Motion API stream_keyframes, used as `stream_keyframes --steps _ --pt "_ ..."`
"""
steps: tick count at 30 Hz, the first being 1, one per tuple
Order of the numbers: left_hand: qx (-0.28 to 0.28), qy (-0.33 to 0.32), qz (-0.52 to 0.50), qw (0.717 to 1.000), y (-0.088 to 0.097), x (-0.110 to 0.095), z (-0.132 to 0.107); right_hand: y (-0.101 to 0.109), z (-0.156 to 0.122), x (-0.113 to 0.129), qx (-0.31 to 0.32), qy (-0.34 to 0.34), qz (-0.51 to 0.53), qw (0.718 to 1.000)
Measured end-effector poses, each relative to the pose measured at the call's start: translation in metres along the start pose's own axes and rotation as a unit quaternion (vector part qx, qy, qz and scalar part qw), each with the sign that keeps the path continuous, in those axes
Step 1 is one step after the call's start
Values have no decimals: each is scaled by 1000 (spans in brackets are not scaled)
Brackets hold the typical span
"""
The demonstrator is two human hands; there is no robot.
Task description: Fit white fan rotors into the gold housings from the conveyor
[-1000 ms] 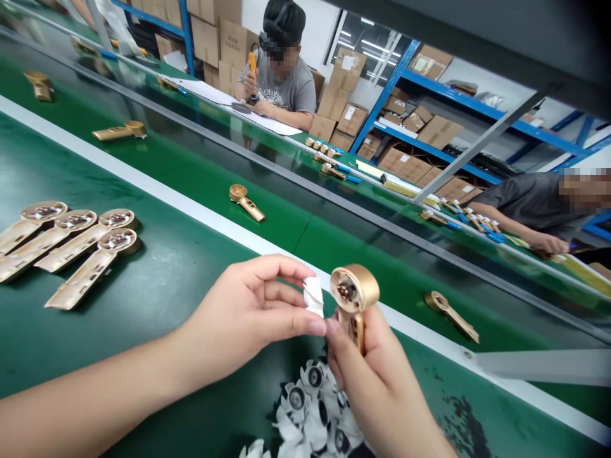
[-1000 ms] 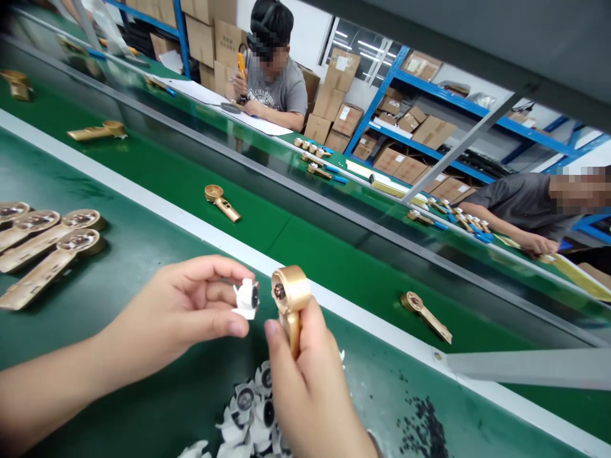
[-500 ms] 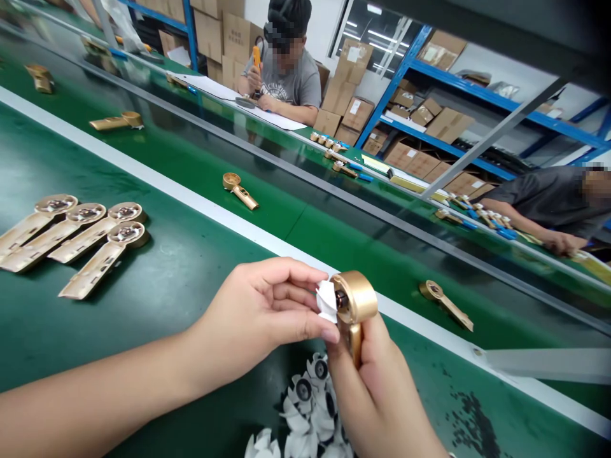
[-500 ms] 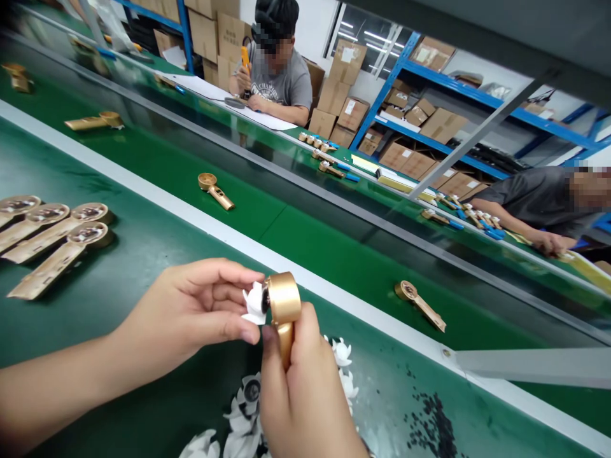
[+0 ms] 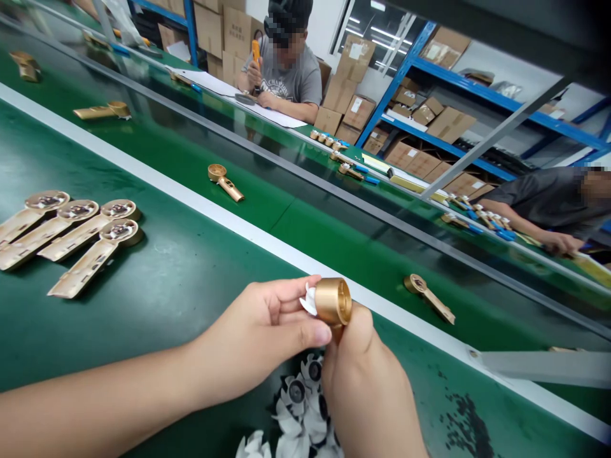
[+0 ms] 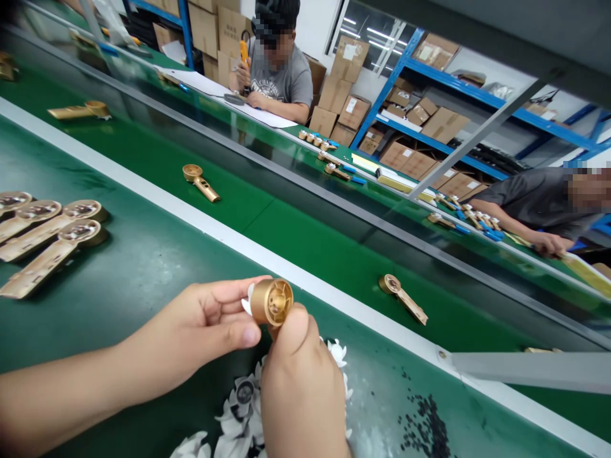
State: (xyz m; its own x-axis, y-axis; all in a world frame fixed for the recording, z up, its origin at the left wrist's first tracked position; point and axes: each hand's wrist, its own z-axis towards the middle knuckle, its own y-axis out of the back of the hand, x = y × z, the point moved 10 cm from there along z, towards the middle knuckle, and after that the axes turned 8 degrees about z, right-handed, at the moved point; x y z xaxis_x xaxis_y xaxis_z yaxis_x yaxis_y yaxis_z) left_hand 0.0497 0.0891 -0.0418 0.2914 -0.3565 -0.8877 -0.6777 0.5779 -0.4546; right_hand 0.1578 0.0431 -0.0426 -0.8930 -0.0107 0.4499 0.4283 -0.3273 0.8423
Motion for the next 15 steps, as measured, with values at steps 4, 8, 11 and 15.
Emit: stream_keyframes --steps 4,8,11,15 --pt "45 11 19 999 -10 2 -7 4 -9 -2 -11 -14 -7 1000" --pt "29 -4 72 997 -11 9 -12 6 -14 -1 -9 -22 -6 1000" --pt "36 -28 95 994 -14 8 -13 6 -10 -2 -3 -13 -1 1000" --pt "79 -26 98 992 -18 2 -13 11 -3 -1 3 13 -5 1000"
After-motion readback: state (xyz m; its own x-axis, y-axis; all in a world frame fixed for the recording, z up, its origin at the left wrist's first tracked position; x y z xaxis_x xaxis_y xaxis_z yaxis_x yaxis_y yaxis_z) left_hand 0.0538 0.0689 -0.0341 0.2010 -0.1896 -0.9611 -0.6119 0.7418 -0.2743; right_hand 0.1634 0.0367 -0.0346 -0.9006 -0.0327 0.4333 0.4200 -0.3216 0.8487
